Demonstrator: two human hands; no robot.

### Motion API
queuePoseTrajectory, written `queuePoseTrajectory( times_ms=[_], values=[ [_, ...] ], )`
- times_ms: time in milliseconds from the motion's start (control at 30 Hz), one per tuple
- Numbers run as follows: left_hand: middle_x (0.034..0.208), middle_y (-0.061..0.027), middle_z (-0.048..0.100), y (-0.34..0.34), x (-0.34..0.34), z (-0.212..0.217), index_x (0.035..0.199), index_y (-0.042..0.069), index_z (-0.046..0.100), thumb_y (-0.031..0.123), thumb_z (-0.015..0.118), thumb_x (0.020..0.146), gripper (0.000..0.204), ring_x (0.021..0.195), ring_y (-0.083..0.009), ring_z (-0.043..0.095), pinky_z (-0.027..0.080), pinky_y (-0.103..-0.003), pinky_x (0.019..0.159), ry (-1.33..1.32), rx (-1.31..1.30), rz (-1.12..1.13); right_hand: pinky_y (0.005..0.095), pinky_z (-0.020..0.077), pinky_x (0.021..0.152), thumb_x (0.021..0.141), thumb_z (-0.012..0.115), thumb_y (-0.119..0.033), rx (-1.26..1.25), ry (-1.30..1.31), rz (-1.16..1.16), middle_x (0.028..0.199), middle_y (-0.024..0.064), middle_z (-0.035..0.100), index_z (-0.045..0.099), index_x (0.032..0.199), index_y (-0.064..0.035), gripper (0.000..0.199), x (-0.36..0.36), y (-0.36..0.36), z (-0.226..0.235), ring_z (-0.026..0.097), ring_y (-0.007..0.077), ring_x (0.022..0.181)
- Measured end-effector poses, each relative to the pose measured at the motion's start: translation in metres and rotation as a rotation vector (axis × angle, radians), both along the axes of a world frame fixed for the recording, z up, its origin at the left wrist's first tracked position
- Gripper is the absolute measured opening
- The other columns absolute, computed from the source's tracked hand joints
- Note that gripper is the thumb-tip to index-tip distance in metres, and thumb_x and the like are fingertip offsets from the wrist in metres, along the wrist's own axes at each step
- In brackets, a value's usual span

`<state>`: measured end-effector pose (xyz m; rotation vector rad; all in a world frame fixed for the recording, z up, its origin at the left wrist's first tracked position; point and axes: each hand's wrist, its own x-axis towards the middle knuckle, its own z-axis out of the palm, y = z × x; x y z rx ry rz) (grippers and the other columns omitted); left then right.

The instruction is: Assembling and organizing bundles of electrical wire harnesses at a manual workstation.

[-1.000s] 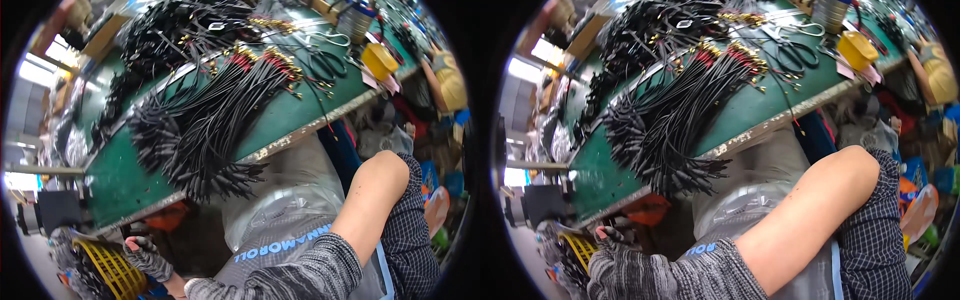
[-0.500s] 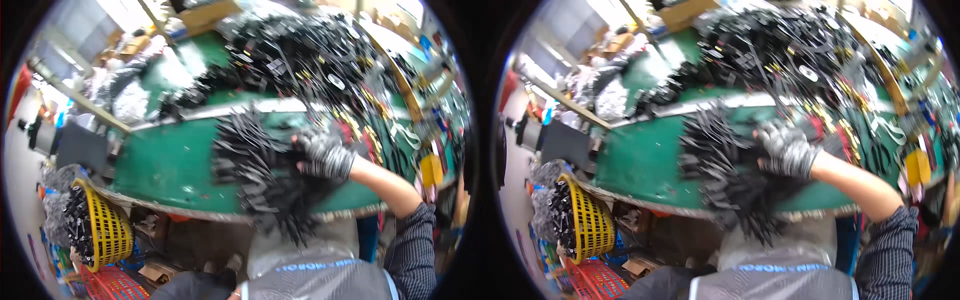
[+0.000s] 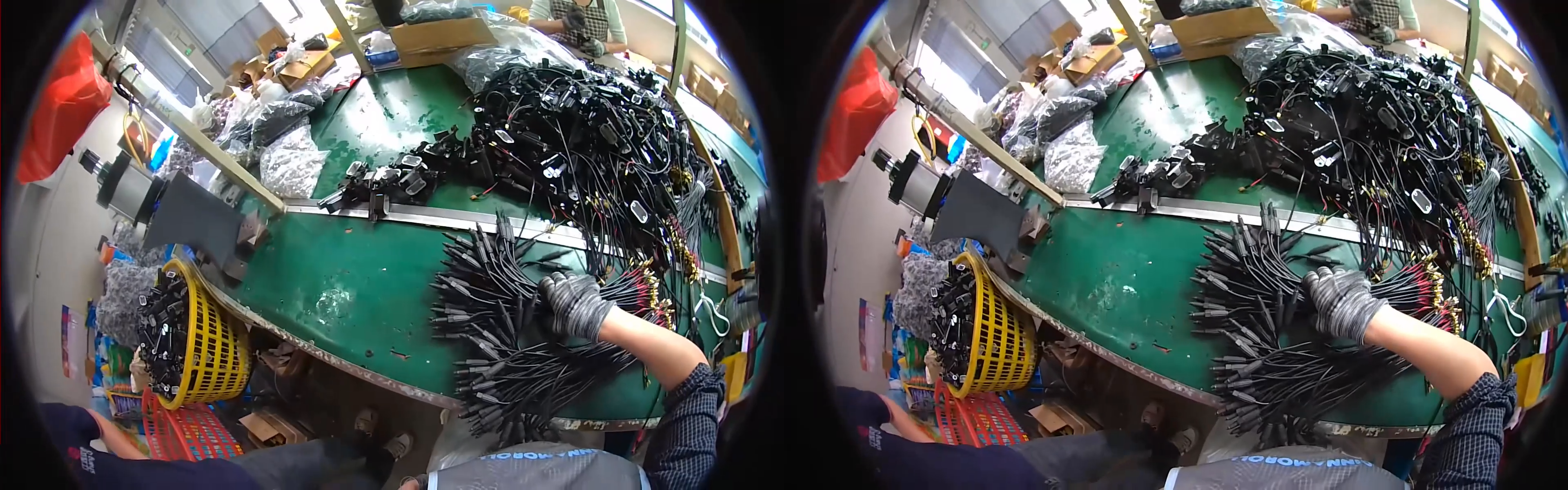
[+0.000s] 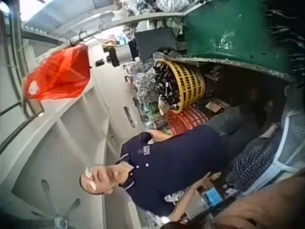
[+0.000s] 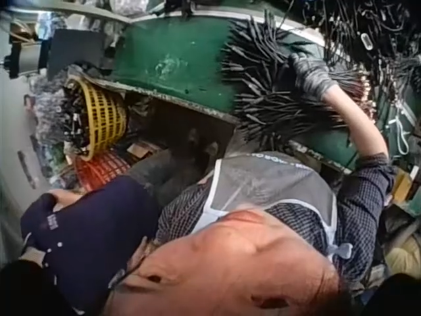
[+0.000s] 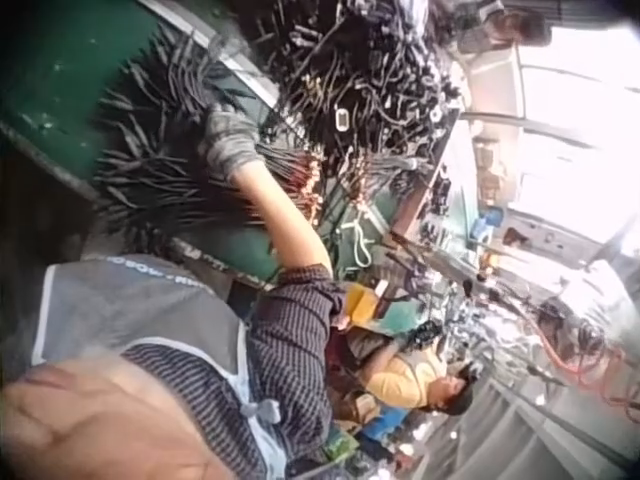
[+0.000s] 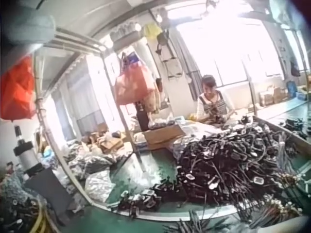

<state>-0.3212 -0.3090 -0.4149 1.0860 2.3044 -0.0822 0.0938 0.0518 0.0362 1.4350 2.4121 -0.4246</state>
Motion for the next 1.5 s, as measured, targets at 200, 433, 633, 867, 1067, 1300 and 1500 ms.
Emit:
queuePoseTrajectory(
  times_ms=[200, 433, 633, 867, 1067, 1300, 1500],
  values=[
    [0.089, -0.0128, 0.061, 0.000, -0.003, 0.010, 0.101, 0.009, 0.058, 0.023, 0.054, 0.078, 0.026, 0.083, -0.0296, 0.059, 0.046, -0.038, 0.073, 0.023, 0.095, 0.006, 0.0422, 0.0473, 0.072, 0.064, 0.064, -0.029, 0.089, 0.038, -0.001, 0.092, 0.0156, 0.058, 0.054, 0.097, -0.0042, 0.043, 0.034, -0.003, 0.000, 0.058, 0.0318, 0.086],
    [0.089, -0.0123, 0.061, -0.020, -0.005, 0.022, 0.101, 0.009, 0.057, 0.023, 0.054, 0.079, 0.026, 0.084, -0.0292, 0.058, 0.046, -0.038, 0.073, 0.038, 0.210, 0.036, 0.0432, 0.0474, 0.069, 0.063, 0.064, -0.029, 0.130, 0.092, -0.123, 0.088, 0.0169, 0.059, 0.054, 0.095, -0.0019, 0.043, 0.084, -0.010, -0.005, 0.059, 0.0336, 0.079],
    [0.089, -0.0119, 0.061, 0.005, 0.011, 0.013, 0.101, 0.009, 0.057, 0.022, 0.054, 0.079, 0.026, 0.084, -0.0288, 0.058, 0.046, -0.037, 0.074, -0.013, 0.288, 0.011, 0.0430, 0.0406, 0.082, 0.063, 0.064, -0.039, 0.390, 0.132, -0.202, 0.111, 0.0176, 0.050, 0.049, 0.108, -0.0052, 0.059, 0.161, -0.036, -0.018, 0.048, 0.0336, 0.103],
    [0.090, -0.0115, 0.061, 0.067, 0.029, 0.000, 0.102, 0.008, 0.057, 0.022, 0.054, 0.079, 0.026, 0.085, -0.0283, 0.058, 0.046, -0.037, 0.074, -0.110, 0.288, -0.065, 0.0509, 0.0347, 0.082, 0.055, 0.068, -0.046, 0.231, 0.394, 0.459, 0.111, 0.0136, 0.048, 0.049, 0.114, -0.0185, 0.069, 0.111, -0.114, 0.012, 0.047, 0.0330, 0.101],
    [0.090, -0.0111, 0.061, 0.074, 0.052, 0.028, 0.102, 0.008, 0.057, 0.021, 0.053, 0.079, 0.026, 0.085, -0.0279, 0.058, 0.046, -0.037, 0.075, -0.179, 0.336, 0.002, 0.0448, 0.0397, 0.072, 0.053, 0.065, -0.035, 0.284, 0.291, 0.121, 0.101, 0.0139, 0.054, 0.052, 0.108, -0.0118, 0.061, 0.106, -0.095, -0.027, 0.052, 0.0311, 0.087],
    [0.091, -0.0107, 0.061, 0.058, 0.040, 0.071, 0.102, 0.008, 0.057, 0.021, 0.053, 0.080, 0.026, 0.086, -0.0275, 0.057, 0.045, -0.037, 0.075, -0.095, 0.508, 0.209, 0.0443, 0.0399, 0.068, 0.054, 0.063, -0.027, 0.601, 0.207, -0.040, 0.093, 0.0157, 0.053, 0.053, 0.100, -0.0055, 0.052, 0.117, -0.077, -0.045, 0.050, 0.0326, 0.081],
    [0.086, -0.0064, 0.058, 0.055, 0.019, 0.137, 0.098, 0.006, 0.055, 0.015, 0.054, 0.080, 0.021, 0.082, -0.0221, 0.055, 0.044, -0.034, 0.077, -0.448, 1.014, 0.587, 0.0450, 0.0395, 0.071, 0.057, 0.063, -0.024, 0.769, 0.283, -0.213, 0.095, 0.0158, 0.053, 0.052, 0.097, -0.0036, 0.046, 0.108, -0.085, -0.040, 0.050, 0.0339, 0.082]
  ],
)
